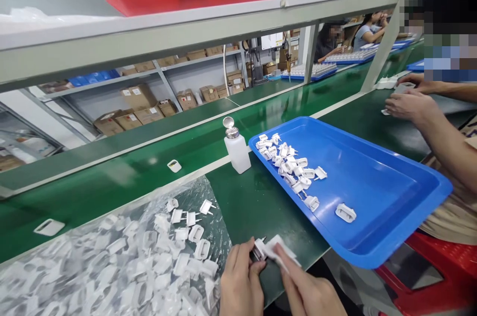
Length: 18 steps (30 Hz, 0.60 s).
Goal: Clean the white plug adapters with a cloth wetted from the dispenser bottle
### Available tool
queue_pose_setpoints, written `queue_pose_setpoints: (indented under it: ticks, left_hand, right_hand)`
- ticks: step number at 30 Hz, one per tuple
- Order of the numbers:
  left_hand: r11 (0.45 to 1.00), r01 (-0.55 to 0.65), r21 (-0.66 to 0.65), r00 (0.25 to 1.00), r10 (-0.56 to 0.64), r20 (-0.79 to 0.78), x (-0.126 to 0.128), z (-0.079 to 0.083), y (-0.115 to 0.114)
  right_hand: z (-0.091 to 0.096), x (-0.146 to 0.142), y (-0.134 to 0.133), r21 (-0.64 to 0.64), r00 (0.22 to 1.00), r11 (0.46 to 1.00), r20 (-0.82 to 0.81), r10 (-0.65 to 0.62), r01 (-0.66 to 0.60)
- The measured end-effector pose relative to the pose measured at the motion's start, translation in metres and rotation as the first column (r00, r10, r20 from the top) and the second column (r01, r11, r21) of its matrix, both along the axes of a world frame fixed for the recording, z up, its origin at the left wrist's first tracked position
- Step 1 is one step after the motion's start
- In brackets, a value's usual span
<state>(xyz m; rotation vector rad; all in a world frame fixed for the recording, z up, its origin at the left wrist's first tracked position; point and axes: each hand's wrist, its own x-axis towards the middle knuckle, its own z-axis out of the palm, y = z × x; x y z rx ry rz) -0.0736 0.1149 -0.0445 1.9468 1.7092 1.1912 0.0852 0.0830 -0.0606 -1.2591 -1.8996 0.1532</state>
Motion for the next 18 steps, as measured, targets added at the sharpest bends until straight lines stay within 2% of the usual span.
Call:
queue_pose_setpoints:
  ticks: [3, 6, 8, 11, 15, 18]
  left_hand:
    - [1.000, -0.002, -0.007, 1.000, 0.002, 0.017, 0.001, 0.003, 0.000]
    - [1.000, -0.002, -0.022, 0.999, 0.003, 0.044, 0.002, 0.006, -0.001]
    - [0.999, -0.008, -0.035, 0.999, 0.010, 0.048, 0.002, 0.008, 0.000]
    - [0.999, -0.021, -0.040, 1.000, 0.021, 0.019, 0.000, 0.010, 0.001]
    - [0.998, 0.037, -0.049, 0.997, -0.041, -0.071, -0.005, 0.013, 0.002]
    - [0.997, 0.053, -0.060, 0.995, -0.058, -0.085, -0.007, 0.013, 0.001]
  right_hand:
    - [0.004, -0.002, 0.002, 0.003, 0.999, 0.999, -0.019, 0.047, -0.047]
    - [0.004, -0.008, 0.003, 0.068, 0.992, 0.992, 0.076, 0.099, -0.104]
    - [0.001, -0.008, 0.002, 0.062, 0.993, 0.996, 0.101, 0.058, -0.064]
    - [-0.002, -0.007, 0.001, 0.040, 0.999, 0.999, 0.047, 0.002, -0.004]
    - [-0.002, -0.009, 0.002, 0.080, 0.997, 0.995, 0.049, 0.051, -0.055]
    - [0.001, -0.011, 0.003, -0.004, 0.999, 1.000, 0.028, 0.024, -0.024]
